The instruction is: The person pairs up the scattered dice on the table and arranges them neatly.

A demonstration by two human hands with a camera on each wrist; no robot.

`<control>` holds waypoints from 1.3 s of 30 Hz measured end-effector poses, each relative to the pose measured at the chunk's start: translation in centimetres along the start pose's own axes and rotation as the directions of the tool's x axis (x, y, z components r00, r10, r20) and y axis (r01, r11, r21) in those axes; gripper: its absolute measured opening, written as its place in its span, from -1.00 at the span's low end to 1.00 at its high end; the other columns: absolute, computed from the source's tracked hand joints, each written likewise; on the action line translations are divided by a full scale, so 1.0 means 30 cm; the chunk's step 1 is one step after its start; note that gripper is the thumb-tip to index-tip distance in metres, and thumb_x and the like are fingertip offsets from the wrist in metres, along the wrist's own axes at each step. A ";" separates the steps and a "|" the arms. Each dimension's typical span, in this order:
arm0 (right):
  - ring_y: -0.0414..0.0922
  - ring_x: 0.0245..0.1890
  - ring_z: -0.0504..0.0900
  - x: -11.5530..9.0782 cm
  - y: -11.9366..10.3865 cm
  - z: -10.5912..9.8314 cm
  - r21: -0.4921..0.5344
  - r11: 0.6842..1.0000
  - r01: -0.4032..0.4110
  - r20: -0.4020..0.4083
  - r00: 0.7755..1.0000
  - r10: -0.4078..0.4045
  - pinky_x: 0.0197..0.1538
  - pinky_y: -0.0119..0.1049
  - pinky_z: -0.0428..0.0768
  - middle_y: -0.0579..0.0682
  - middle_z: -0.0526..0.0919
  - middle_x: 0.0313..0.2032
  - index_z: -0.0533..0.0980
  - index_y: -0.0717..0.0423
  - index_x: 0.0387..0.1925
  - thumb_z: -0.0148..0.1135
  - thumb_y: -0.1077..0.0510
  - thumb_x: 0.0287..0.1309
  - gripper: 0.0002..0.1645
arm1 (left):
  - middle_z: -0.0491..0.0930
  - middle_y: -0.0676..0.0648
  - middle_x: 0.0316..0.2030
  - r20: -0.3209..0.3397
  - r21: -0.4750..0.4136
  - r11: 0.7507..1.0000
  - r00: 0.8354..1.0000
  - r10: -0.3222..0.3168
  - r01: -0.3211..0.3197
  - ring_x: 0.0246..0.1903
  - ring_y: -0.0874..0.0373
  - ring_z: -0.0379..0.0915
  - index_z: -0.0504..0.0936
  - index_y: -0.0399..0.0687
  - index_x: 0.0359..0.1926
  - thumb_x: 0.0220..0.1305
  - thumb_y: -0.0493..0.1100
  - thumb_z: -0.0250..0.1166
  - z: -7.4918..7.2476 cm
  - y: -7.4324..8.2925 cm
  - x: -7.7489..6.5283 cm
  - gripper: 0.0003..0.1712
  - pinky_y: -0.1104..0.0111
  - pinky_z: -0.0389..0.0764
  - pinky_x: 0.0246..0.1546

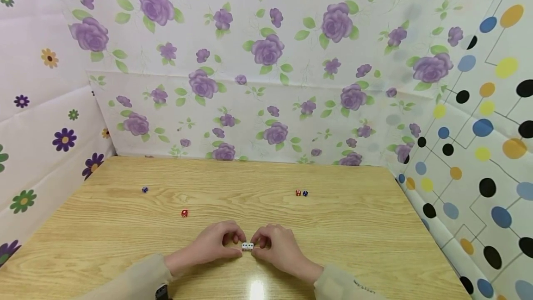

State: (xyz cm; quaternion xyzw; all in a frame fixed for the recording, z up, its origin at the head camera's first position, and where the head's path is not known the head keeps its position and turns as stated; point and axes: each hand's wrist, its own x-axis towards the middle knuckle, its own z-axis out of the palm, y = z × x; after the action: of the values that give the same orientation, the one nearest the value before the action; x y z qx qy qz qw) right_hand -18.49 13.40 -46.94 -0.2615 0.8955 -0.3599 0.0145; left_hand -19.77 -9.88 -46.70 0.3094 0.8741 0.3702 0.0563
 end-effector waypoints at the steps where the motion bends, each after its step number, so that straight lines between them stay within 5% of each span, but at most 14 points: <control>1: -0.31 -0.46 0.40 0.000 -0.001 0.000 0.003 1.000 -0.004 0.003 1.000 0.004 -0.34 -0.47 0.35 -0.18 0.57 -0.47 0.66 -0.17 -0.35 0.50 0.04 0.02 -0.86 | 0.58 0.06 -0.35 0.022 -0.007 1.000 1.000 0.011 -0.011 -0.45 0.35 0.33 0.69 0.04 -0.21 0.03 -0.10 0.54 -0.010 -0.002 -0.002 -0.72 0.54 0.37 -0.40; 9: -0.31 -0.46 0.42 0.004 0.003 -0.002 0.001 1.000 -0.022 0.015 1.000 0.022 -0.35 -0.48 0.37 -0.19 0.56 -0.46 0.66 -0.21 -0.35 0.50 0.04 0.03 -0.86 | 0.64 -0.04 -0.10 0.169 -0.075 0.997 0.985 0.044 -0.031 -0.26 0.23 0.51 0.63 -0.02 0.03 0.17 -0.14 0.45 -0.139 -0.042 -0.018 -0.62 0.45 0.54 -0.24; 16: -0.33 -0.46 0.41 0.001 0.008 0.001 0.005 1.000 -0.013 0.008 1.000 0.013 -0.35 -0.49 0.38 -0.20 0.57 -0.46 0.66 -0.22 -0.35 0.49 0.03 0.03 -0.87 | 0.64 -0.12 -0.09 0.025 0.028 0.999 0.999 0.034 -0.035 -0.18 -0.01 0.51 0.63 -0.08 0.04 0.23 -0.18 0.40 -0.280 -0.116 -0.044 -0.65 0.42 0.51 -0.26; 23: -0.31 -0.45 0.41 0.001 0.006 -0.003 0.019 1.000 -0.024 0.025 0.999 0.024 -0.34 -0.48 0.38 -0.19 0.56 -0.45 0.66 -0.20 -0.34 0.49 0.03 0.04 -0.87 | 0.60 -0.14 -0.10 -0.091 0.066 0.997 0.995 -0.043 0.049 -0.19 -0.01 0.44 0.64 -0.07 0.03 0.21 -0.19 0.41 -0.380 -0.207 -0.090 -0.65 0.40 0.48 -0.30; 39: -0.30 -0.45 0.42 -0.003 0.002 -0.004 0.032 0.999 -0.032 0.021 0.999 0.032 -0.35 -0.48 0.38 -0.17 0.57 -0.45 0.67 -0.20 -0.34 0.49 0.03 0.04 -0.87 | 0.63 -0.07 -0.20 -0.105 -0.004 0.993 0.988 -0.117 0.117 -0.27 0.27 0.49 0.66 -0.14 -0.09 0.18 -0.16 0.43 -0.387 -0.321 -0.146 -0.71 0.44 0.55 -0.23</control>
State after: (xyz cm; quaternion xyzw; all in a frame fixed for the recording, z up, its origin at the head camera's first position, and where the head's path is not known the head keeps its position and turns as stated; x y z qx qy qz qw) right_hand -18.46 13.57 -46.90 -0.2505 0.8934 -0.3714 0.0336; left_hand -24.86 -24.68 -45.48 0.2379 0.8928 0.3813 0.0316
